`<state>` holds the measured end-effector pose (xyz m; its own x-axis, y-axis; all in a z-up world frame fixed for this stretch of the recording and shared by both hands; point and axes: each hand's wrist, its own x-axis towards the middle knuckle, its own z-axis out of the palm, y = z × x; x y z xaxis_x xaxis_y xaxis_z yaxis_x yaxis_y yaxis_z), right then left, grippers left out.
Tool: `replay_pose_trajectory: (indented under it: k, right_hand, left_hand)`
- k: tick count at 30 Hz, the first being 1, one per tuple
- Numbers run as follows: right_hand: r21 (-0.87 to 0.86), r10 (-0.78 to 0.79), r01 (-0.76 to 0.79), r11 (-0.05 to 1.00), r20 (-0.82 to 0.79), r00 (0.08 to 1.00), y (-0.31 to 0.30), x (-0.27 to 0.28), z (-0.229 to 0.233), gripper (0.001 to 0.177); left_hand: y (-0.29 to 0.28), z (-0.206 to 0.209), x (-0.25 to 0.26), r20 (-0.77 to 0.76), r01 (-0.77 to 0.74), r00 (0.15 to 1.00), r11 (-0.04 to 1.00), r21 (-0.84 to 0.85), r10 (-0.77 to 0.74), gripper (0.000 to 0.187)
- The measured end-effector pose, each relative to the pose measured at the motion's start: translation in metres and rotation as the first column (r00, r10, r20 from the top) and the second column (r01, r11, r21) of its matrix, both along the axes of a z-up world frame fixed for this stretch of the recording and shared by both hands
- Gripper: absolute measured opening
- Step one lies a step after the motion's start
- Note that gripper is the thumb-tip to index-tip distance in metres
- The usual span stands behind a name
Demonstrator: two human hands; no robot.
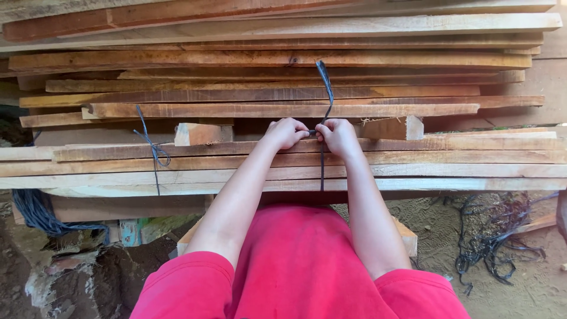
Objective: Tying together a bundle of thin wooden planks using plastic strips.
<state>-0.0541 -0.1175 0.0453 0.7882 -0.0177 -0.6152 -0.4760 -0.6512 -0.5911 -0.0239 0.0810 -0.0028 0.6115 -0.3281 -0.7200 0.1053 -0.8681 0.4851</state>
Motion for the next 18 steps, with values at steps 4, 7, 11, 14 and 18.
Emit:
replay_pose_trajectory:
  k: [4,7,11,14,18]
  right_hand:
    - [0.011,-0.003,0.003,1.0,-0.007,1.0,-0.003,-0.001,-0.008,0.024]
    - [-0.019,0.007,-0.007,1.0,0.005,1.0,-0.006,0.001,-0.005,0.023]
    - [-0.03,0.001,-0.001,1.0,-0.012,1.0,-0.007,0.001,-0.003,0.019]
    - [-0.052,-0.009,0.008,0.999,-0.023,1.0,-0.006,0.0,-0.005,0.018]
    - [-0.085,-0.038,0.036,0.996,-0.028,0.999,-0.005,0.001,-0.016,0.023]
  left_hand:
    - [-0.011,-0.005,-0.003,-0.082,-0.111,0.992,0.972,-0.21,0.095,0.022]
    - [-0.02,0.004,0.003,-0.246,-0.273,0.952,0.871,-0.408,0.183,0.03]
    - [-0.013,-0.027,0.0,-0.195,-0.249,0.961,0.92,-0.302,0.196,0.021]
    - [-0.011,-0.04,-0.001,-0.174,-0.195,0.973,0.946,-0.258,0.153,0.021]
    - [-0.021,-0.043,0.003,-0.239,-0.253,0.952,0.931,-0.264,0.191,0.026]
